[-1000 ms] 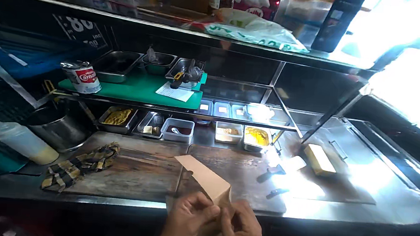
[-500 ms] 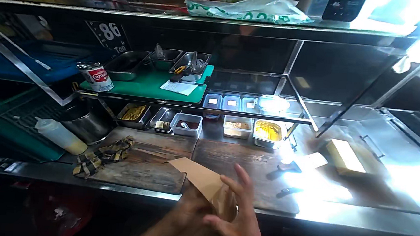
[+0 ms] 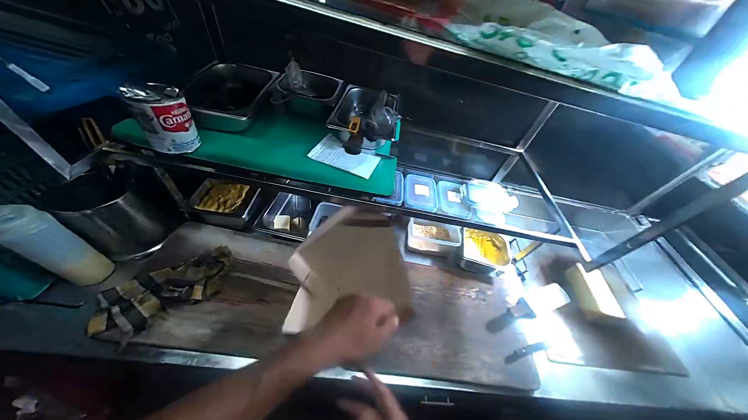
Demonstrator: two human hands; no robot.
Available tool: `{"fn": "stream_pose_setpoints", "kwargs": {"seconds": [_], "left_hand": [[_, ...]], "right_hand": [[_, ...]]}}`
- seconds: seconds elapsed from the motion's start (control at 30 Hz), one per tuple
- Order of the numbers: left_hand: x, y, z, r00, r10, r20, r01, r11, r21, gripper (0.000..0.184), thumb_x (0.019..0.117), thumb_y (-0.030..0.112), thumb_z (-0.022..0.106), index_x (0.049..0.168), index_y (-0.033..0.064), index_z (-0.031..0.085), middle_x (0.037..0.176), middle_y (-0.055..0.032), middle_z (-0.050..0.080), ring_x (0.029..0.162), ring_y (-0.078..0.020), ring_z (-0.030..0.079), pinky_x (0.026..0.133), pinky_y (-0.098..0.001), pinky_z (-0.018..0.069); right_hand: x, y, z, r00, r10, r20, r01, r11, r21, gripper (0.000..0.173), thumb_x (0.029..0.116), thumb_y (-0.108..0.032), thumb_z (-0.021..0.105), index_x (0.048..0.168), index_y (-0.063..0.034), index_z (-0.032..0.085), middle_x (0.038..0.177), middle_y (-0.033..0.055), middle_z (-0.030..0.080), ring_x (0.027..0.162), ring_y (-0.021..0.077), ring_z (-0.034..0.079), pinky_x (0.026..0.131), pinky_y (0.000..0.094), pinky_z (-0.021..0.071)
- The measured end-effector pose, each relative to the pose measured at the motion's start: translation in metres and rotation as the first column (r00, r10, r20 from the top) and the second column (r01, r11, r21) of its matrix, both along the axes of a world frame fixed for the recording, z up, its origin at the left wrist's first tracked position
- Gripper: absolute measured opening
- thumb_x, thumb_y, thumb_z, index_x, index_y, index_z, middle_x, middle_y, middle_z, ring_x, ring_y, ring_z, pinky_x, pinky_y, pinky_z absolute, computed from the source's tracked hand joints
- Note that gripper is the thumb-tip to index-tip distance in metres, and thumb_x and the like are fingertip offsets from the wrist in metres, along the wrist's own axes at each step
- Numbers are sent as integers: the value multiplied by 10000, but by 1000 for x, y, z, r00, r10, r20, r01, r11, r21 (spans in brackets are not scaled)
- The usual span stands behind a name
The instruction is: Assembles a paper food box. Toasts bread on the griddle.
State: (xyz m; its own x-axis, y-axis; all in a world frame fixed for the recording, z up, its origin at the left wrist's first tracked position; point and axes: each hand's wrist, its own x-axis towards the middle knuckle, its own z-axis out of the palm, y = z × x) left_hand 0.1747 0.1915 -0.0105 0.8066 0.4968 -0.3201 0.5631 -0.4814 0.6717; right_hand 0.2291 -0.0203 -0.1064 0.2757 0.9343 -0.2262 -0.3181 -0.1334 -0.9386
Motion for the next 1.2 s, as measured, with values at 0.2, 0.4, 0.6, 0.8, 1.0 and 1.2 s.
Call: {"fn": "stream_pose_setpoints", "kwargs": {"seconds": [0.2,0.4,0.6,0.8,1.0,1.2], "left_hand": [[-39,-54,-104,927,-344,-148,341,939,-43,364,1051,323,460,1046,57,708,1044,-166,711,998,-361,693,829,-598,541],[-55,-33,-116,984,171,-51,-172,985,-24,343,956,356,546,807,72,669,883,-87,676,833,-252,669,729,-479,542],[-73,0,-117,977,-166,135,211,852,-480,383,1011,400,618,1051,37,733,985,-116,718,927,-215,683,894,-455,545],[-90,5,-118,965,131,228,37,792,-610,246,896,219,768,1041,40,681,1009,-73,718,876,-158,710,830,-364,604],[-82,29,-114,954,-139,264,276,748,-604,226,873,123,760,1032,14,642,996,-106,672,899,-188,660,828,-395,562],[-72,47,-142,909,105,404,333,401,-853,264,852,90,763,1064,77,606,962,-24,678,860,-118,662,789,-310,566]], "right_hand": [[19,34,-38,821,-547,-164,338,696,-633,488,1117,-387,375,1178,34,615,910,188,732,709,274,715,608,423,604],[-7,48,-42,776,-630,-44,477,631,-612,258,1052,-203,554,890,-20,635,596,41,551,431,90,444,388,234,352],[-11,64,-29,861,-455,228,509,775,-375,202,950,-83,659,770,-7,709,636,74,650,526,125,565,508,299,478],[-4,81,-10,934,-181,309,309,842,-443,145,858,-95,725,728,-41,689,635,52,653,569,134,604,550,324,506],[25,99,9,901,318,295,-101,816,-570,158,931,-197,681,856,-72,740,687,0,656,580,95,578,576,320,495],[15,88,-5,989,-147,4,138,914,-382,182,871,-134,805,827,-7,683,690,66,656,528,74,532,482,229,444]]}}
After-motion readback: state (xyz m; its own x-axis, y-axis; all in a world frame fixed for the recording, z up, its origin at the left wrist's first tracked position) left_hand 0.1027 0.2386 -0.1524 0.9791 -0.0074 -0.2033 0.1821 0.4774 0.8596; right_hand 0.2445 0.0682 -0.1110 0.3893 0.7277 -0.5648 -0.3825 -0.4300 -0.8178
